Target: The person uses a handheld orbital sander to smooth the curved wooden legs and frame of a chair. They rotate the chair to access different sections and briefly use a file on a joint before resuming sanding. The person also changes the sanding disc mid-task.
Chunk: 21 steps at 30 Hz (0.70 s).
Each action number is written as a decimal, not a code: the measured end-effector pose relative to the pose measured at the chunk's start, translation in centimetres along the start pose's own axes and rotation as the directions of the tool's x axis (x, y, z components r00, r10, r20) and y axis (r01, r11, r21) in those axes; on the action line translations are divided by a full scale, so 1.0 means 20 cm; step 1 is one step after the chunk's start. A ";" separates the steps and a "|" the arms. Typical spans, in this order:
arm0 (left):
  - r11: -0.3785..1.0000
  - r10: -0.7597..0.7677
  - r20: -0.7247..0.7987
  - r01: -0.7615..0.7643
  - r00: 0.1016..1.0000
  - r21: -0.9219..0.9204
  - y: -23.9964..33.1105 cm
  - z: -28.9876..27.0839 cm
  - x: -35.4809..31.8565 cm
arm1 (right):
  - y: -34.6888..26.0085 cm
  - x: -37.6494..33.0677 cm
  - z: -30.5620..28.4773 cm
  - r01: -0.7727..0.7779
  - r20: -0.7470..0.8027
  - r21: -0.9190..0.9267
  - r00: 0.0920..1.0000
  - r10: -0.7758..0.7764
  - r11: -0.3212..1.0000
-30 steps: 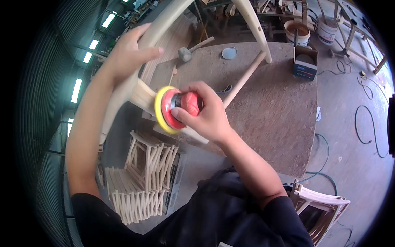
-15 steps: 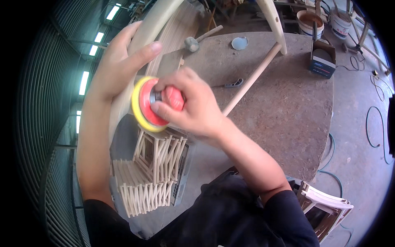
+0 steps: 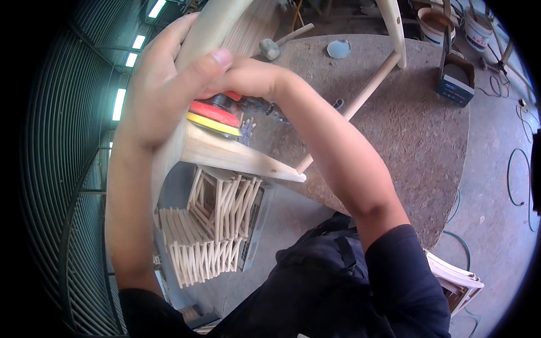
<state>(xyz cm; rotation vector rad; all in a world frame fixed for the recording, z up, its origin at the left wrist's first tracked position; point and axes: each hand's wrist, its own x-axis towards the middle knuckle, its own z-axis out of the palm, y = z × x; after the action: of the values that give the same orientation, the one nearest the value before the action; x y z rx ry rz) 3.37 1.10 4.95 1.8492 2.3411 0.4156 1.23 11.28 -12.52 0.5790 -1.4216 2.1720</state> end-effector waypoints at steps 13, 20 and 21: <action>0.960 -0.036 -0.213 0.094 0.976 0.265 -0.21 0.00 0.10 | -0.10 -0.49 0.50 0.138 -0.362 -0.787 0.686 -0.631 0.602; 0.943 -0.099 -0.196 0.155 0.976 0.295 -0.29 -0.07 0.18 | -0.02 -0.74 0.79 -0.032 -0.272 -0.626 0.945 -0.180 0.780; 0.952 -0.070 -0.214 0.129 0.974 0.276 -0.32 -0.07 0.16 | -0.03 -0.81 0.76 -0.097 -0.304 -0.608 0.945 -0.119 0.788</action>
<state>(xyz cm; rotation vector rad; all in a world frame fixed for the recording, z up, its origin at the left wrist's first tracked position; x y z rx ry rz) -3.81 2.72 4.72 1.8712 2.7492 0.2713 15.75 -5.09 -15.91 -0.0237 -1.7881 1.5378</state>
